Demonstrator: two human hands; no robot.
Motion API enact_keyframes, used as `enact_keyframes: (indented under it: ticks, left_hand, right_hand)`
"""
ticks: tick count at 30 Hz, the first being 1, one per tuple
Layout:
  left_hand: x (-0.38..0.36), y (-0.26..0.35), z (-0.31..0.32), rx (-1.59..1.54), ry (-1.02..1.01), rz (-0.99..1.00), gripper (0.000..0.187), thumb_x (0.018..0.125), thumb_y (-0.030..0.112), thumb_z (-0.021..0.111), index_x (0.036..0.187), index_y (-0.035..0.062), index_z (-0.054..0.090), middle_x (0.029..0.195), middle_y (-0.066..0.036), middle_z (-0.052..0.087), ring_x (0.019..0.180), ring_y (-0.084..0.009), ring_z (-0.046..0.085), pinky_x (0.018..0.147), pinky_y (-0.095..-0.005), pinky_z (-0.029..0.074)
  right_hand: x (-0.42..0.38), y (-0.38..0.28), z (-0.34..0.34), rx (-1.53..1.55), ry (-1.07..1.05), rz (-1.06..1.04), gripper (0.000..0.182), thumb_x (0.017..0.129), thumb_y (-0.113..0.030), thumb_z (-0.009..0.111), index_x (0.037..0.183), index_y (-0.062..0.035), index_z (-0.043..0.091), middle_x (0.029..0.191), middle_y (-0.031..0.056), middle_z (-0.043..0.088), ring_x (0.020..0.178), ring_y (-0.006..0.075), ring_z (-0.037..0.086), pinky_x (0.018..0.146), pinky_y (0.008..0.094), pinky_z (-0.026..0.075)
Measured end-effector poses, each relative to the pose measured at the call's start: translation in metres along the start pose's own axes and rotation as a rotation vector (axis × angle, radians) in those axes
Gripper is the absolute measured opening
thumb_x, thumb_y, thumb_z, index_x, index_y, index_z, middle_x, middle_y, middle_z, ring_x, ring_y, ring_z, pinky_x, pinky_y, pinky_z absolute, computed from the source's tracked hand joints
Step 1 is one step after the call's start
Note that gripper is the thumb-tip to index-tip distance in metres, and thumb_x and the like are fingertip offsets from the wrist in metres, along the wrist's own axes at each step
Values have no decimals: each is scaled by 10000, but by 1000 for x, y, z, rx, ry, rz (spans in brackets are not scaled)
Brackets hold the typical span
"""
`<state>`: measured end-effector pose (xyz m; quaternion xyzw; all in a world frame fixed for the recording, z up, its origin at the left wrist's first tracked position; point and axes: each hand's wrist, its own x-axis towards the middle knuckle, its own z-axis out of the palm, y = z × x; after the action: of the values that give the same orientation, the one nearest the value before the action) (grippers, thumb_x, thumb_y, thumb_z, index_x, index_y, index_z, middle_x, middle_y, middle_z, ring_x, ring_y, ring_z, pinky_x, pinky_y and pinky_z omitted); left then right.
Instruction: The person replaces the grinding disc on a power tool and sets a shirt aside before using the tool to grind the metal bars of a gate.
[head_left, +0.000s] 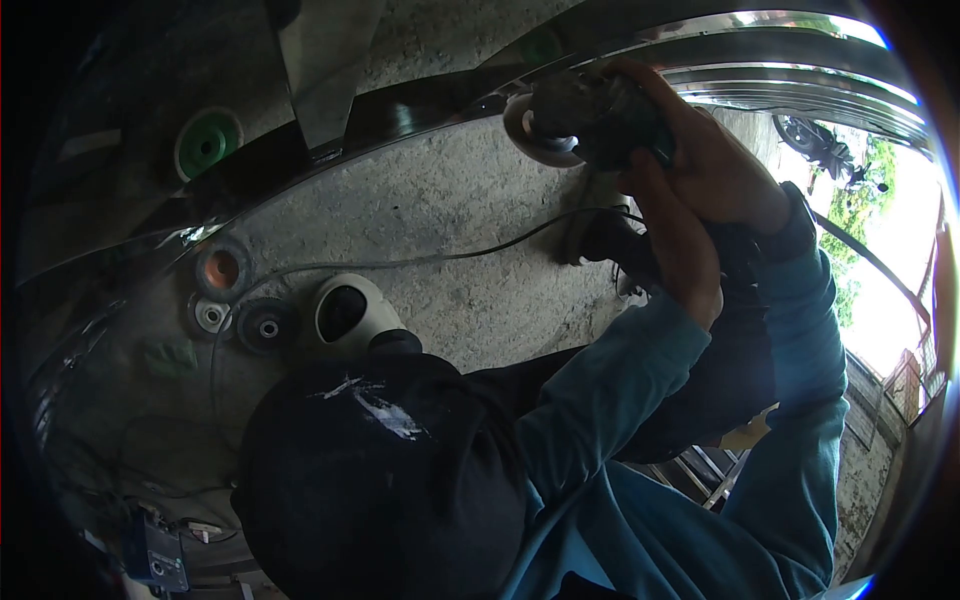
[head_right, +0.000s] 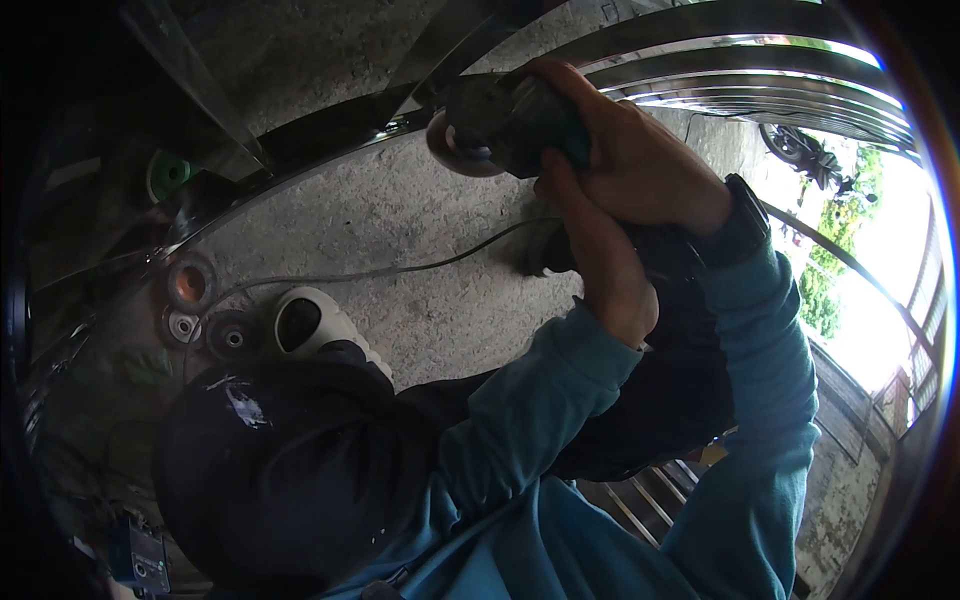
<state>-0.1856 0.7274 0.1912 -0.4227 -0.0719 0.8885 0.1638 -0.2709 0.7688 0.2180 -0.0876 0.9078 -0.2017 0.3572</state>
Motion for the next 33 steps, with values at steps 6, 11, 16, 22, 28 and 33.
enact_keyframes:
  ticks: [6,11,16,22,28,33]
  left_hand:
    - [4,4,-1,0,-27,-40,806,1025,659,357,1574,82,235,1534,-97,389,1403,-199,421,1154,-321,352]
    - [2,1,-1,17,-26,-24,802,1027,656,354,1569,75,243,1519,-97,405,1392,-195,432,1140,-320,369]
    - [6,3,-1,12,-8,-36,783,1033,640,364,1560,71,260,1507,-91,421,1378,-190,446,1135,-314,367]
    - [2,1,2,32,11,-14,799,1026,655,366,1560,70,261,1505,-97,423,1371,-193,459,1125,-314,381]
    - [5,1,-1,23,-4,-47,831,1016,672,372,1567,62,246,1521,-105,410,1390,-200,441,1133,-318,372]
    - [5,-3,-2,56,-1,-35,860,1003,691,384,1562,49,260,1518,-107,418,1390,-209,446,1135,-328,374]
  right_hand:
    - [3,1,5,-27,89,-33,872,784,-140,774,1534,-85,332,1147,221,679,1044,334,699,883,410,556]
    - [1,2,0,-9,29,-9,890,792,-99,780,1548,-101,311,1243,197,642,1148,300,649,968,401,516]
    - [4,5,4,-26,82,-61,901,769,-140,785,1541,-76,326,1187,212,664,1055,315,688,899,397,546]
    - [4,5,3,25,56,-52,926,762,-164,798,1547,-77,316,1191,213,665,1067,305,687,907,391,544]
    - [5,5,2,-6,46,-22,939,759,-172,811,1548,-78,312,1193,215,670,1077,304,687,922,388,543]
    - [4,1,0,-29,50,-30,947,755,-185,813,1546,-65,306,1195,225,669,1082,324,685,918,397,539]
